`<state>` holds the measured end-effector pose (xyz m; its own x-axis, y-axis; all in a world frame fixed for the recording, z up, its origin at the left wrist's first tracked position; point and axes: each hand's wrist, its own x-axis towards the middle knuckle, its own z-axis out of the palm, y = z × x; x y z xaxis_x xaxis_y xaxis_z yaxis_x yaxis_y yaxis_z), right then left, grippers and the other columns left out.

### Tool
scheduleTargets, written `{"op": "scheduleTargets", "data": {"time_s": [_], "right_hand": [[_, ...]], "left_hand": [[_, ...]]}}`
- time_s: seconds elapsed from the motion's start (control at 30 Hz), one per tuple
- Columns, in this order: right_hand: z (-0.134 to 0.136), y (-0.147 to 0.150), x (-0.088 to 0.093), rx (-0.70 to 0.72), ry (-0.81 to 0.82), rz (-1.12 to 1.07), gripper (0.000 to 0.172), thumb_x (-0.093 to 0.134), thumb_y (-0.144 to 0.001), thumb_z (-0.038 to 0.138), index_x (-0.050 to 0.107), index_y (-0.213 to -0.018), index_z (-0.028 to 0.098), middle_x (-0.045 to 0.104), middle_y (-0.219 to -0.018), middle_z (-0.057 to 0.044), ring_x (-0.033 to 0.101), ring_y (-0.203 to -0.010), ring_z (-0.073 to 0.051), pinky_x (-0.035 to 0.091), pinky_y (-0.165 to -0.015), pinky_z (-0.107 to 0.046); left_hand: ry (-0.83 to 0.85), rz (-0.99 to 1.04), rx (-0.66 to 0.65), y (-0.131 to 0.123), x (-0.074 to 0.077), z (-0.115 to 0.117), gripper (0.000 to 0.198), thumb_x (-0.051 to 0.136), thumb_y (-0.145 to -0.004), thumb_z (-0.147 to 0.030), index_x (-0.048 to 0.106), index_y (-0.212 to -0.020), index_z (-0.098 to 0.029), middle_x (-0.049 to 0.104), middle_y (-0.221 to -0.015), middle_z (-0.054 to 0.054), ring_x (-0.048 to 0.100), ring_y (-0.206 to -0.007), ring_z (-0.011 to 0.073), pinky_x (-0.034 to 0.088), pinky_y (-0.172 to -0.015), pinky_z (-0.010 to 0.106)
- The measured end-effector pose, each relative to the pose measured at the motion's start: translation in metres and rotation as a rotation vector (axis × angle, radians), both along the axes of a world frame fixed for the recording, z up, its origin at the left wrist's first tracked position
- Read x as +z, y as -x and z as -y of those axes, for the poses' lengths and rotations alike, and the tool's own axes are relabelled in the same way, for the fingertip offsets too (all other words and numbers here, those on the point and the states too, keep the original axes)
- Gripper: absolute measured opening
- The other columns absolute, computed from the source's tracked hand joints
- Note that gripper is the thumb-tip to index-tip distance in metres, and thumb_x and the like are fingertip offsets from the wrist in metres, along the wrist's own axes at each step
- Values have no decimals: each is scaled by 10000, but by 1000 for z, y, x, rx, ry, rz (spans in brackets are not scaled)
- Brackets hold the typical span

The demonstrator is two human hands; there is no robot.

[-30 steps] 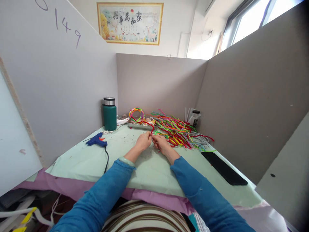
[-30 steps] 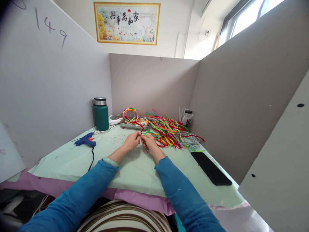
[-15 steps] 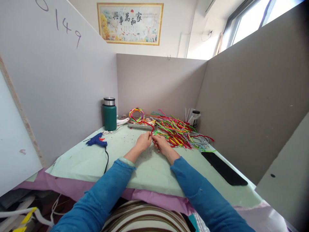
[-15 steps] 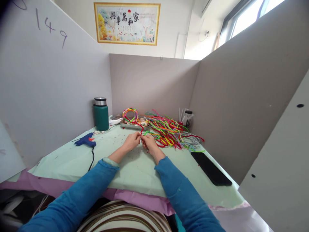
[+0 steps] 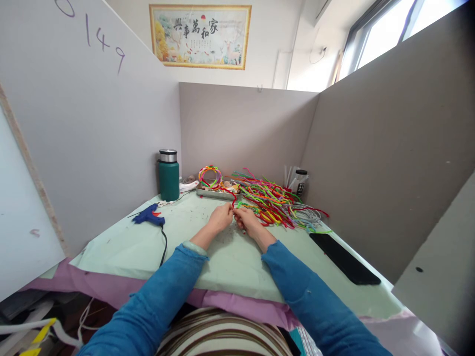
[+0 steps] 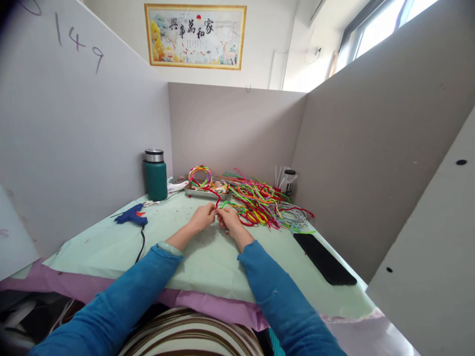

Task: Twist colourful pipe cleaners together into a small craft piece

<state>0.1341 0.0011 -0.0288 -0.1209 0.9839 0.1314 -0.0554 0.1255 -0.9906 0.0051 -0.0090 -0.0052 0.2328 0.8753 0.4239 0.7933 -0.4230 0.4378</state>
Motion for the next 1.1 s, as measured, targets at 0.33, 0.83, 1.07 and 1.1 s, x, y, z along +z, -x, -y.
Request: {"op": "scheduleTargets", "data": {"time_s": [0.33,0.83,1.07,1.1], "right_hand": [[3,2,1,-42,-19,49,239,576,-708,368,446,-620,187,442,-481,68,352,-334,-52,224,-322,-202],[1,2,-2,-58,-42,161,263,566,-750,374,451,-596,195,452,-467,50,362,-331,-66,224,-333,-218],[3,2,-1,-41,-38,136,245,555,-750,372,453,-617,193,446,-473,61,348,-328,-59,216,-327,-210],[3,2,-1,-40,-37,129,242,555,-749,372,453,-622,192,444,-473,63,347,-328,-58,216,-326,-208]], "left_hand": [[-9,-42,4,0,-3,-3,261,357,-850,-209,599,-931,-153,667,-788,77,593,-734,165,398,-664,244],[12,-140,50,-1,-2,0,281,348,-862,-210,599,-975,-151,676,-901,117,618,-837,192,425,-723,259],[0,-140,55,-2,-3,0,290,337,-865,-213,599,-975,-154,678,-908,115,619,-845,194,430,-736,267],[2,-137,60,-2,-3,0,290,335,-866,-213,598,-974,-154,678,-911,115,620,-848,193,430,-739,268]]}}
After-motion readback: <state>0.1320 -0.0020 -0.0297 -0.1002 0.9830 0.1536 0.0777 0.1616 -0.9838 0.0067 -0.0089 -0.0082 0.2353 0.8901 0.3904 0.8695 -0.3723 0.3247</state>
